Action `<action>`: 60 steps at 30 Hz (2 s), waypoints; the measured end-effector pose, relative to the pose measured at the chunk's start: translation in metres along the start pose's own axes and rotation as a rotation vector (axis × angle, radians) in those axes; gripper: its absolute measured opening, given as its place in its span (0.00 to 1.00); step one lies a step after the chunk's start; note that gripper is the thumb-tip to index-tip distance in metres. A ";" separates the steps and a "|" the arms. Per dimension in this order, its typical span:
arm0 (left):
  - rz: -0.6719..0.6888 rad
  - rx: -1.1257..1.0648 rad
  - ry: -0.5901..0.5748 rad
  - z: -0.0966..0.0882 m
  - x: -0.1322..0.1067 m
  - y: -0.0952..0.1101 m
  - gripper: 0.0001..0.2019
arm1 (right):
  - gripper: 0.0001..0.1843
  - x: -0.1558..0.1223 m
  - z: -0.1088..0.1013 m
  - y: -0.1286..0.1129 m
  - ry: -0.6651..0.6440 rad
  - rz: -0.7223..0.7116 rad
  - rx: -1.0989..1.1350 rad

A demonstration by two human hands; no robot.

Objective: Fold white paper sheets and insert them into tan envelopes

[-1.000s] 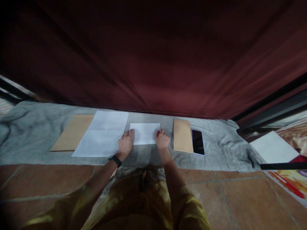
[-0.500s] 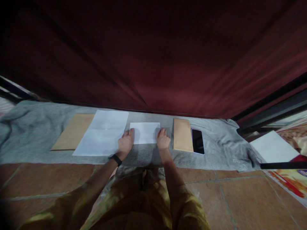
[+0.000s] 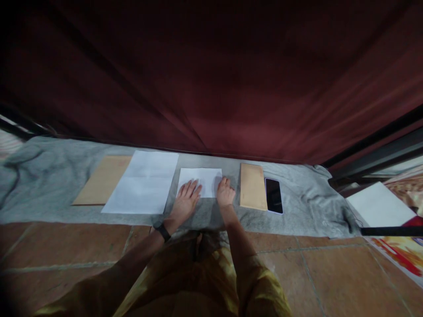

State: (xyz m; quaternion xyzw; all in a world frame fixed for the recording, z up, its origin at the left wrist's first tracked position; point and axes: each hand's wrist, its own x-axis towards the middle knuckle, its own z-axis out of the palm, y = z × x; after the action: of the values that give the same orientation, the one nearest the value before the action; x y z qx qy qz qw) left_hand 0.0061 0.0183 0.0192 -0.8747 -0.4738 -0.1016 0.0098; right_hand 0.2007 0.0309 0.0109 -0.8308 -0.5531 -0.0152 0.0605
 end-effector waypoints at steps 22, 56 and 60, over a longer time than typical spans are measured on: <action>0.010 -0.085 -0.047 0.008 -0.010 0.004 0.27 | 0.22 -0.009 -0.005 -0.027 0.108 -0.396 0.406; -0.073 -0.061 -0.058 0.014 0.046 -0.040 0.28 | 0.27 -0.018 0.018 -0.037 0.030 -0.539 0.206; -0.128 -0.075 -0.047 0.011 0.046 -0.046 0.29 | 0.27 -0.018 0.019 -0.038 0.037 -0.530 0.215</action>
State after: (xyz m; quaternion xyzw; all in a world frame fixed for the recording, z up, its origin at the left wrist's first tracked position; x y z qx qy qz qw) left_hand -0.0061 0.0831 0.0131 -0.8446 -0.5246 -0.0990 -0.0408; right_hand 0.1582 0.0310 -0.0064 -0.6456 -0.7483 0.0132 0.1521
